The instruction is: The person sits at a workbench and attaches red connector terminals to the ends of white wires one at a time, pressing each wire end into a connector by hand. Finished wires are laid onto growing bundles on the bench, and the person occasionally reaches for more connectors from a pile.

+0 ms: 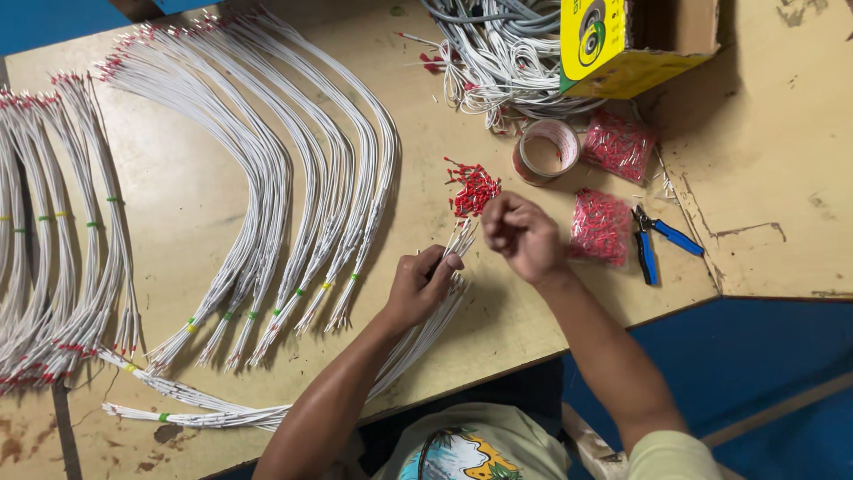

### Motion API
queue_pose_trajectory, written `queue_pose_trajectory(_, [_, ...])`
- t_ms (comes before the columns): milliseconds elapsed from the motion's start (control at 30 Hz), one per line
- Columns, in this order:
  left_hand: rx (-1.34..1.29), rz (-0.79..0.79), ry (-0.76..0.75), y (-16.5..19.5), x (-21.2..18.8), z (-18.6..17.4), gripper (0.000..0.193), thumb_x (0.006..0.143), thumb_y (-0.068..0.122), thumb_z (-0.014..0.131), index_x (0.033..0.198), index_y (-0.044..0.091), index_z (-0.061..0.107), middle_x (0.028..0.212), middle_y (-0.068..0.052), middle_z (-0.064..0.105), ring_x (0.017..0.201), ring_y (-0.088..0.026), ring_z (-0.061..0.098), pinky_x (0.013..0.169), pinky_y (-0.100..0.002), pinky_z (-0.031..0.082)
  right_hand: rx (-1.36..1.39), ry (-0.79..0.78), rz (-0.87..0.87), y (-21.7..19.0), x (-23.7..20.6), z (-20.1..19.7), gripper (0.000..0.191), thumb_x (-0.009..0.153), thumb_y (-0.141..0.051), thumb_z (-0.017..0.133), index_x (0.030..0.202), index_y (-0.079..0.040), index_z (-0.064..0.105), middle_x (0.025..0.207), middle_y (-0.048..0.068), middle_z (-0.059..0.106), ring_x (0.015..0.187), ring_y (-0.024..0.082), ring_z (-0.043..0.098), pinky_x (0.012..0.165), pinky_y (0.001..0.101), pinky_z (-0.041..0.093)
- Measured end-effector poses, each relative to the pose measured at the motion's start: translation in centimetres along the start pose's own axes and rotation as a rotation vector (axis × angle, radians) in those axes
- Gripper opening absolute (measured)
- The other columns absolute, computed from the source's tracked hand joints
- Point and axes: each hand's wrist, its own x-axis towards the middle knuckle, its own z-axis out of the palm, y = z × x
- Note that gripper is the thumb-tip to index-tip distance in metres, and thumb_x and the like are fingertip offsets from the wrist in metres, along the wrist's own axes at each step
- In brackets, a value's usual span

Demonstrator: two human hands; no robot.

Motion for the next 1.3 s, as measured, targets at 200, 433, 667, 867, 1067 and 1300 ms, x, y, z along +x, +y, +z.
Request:
queue_pose_trajectory(200, [-0.001, -0.016, -0.054, 0.8, 0.0, -0.7, 0.029, 0.106, 0.025, 0.056, 0.092, 0.003, 0.07, 0.055, 0.0, 0.059, 0.047, -0.007, 0.058, 0.046, -0.028, 0.045, -0.116, 0.008, 0.074, 0.8, 0.2, 1.4, 0.03, 0.104, -0.031, 0.056, 0.108, -0.002, 0.061, 0.076, 0.001, 0.055, 0.06, 0.007, 0.041, 0.054, 0.0223, 0.032])
queue_pose_trajectory(433, [0.021, -0.027, -0.069, 1.2, 0.0, -1.1, 0.022, 0.104, 0.019, 0.058, 0.094, 0.003, 0.069, 0.053, -0.001, 0.058, 0.047, -0.008, 0.055, 0.046, -0.028, 0.042, -0.332, 0.023, -0.053, 2.3, 0.2, 1.2, 0.007, 0.102, -0.009, 0.065, 0.1, -0.002, 0.063, 0.074, -0.003, 0.054, 0.057, 0.003, 0.037, 0.051, 0.0222, 0.028])
queue_pose_trajectory(667, [0.123, 0.034, -0.063, 1.4, -0.1, -1.3, 0.019, 0.102, 0.015, 0.059, 0.092, 0.003, 0.069, 0.05, -0.003, 0.049, 0.043, -0.01, 0.042, 0.043, -0.031, 0.032, -0.36, 0.06, -0.097, 2.2, 0.1, 1.9, 0.004, 0.1, -0.004, 0.065, 0.097, -0.003, 0.063, 0.076, -0.003, 0.057, 0.056, 0.002, 0.037, 0.049, 0.0218, 0.027])
queue_pose_trajectory(867, [0.135, 0.075, -0.034, 1.2, 0.0, -1.2, 0.016, 0.101, 0.012, 0.06, 0.092, 0.003, 0.068, 0.052, -0.004, 0.051, 0.042, -0.01, 0.043, 0.043, -0.032, 0.034, -0.366, 0.094, -0.218, 2.6, -0.2, 2.6, 0.008, 0.1, -0.002, 0.065, 0.093, -0.004, 0.06, 0.073, -0.003, 0.053, 0.057, 0.003, 0.038, 0.05, 0.0224, 0.027])
queue_pose_trajectory(1067, [0.119, 0.11, -0.026, 1.0, -0.3, -1.5, 0.015, 0.101, 0.009, 0.059, 0.091, 0.002, 0.067, 0.053, -0.005, 0.05, 0.044, -0.011, 0.044, 0.043, -0.032, 0.034, -0.352, 0.108, -0.278, 3.1, 0.0, 3.1, 0.009, 0.101, -0.004, 0.064, 0.093, -0.005, 0.059, 0.071, -0.003, 0.05, 0.057, 0.005, 0.038, 0.051, 0.0241, 0.029])
queue_pose_trajectory(1300, [0.082, 0.116, 0.011, 1.2, -1.1, -1.4, 0.022, 0.104, 0.017, 0.058, 0.092, 0.003, 0.07, 0.052, -0.003, 0.05, 0.045, -0.009, 0.045, 0.044, -0.03, 0.036, -0.018, 0.225, -0.332, -1.9, -0.7, 1.8, 0.011, 0.104, -0.013, 0.056, 0.095, -0.009, 0.053, 0.08, 0.0, 0.052, 0.061, 0.008, 0.04, 0.055, 0.0233, 0.034])
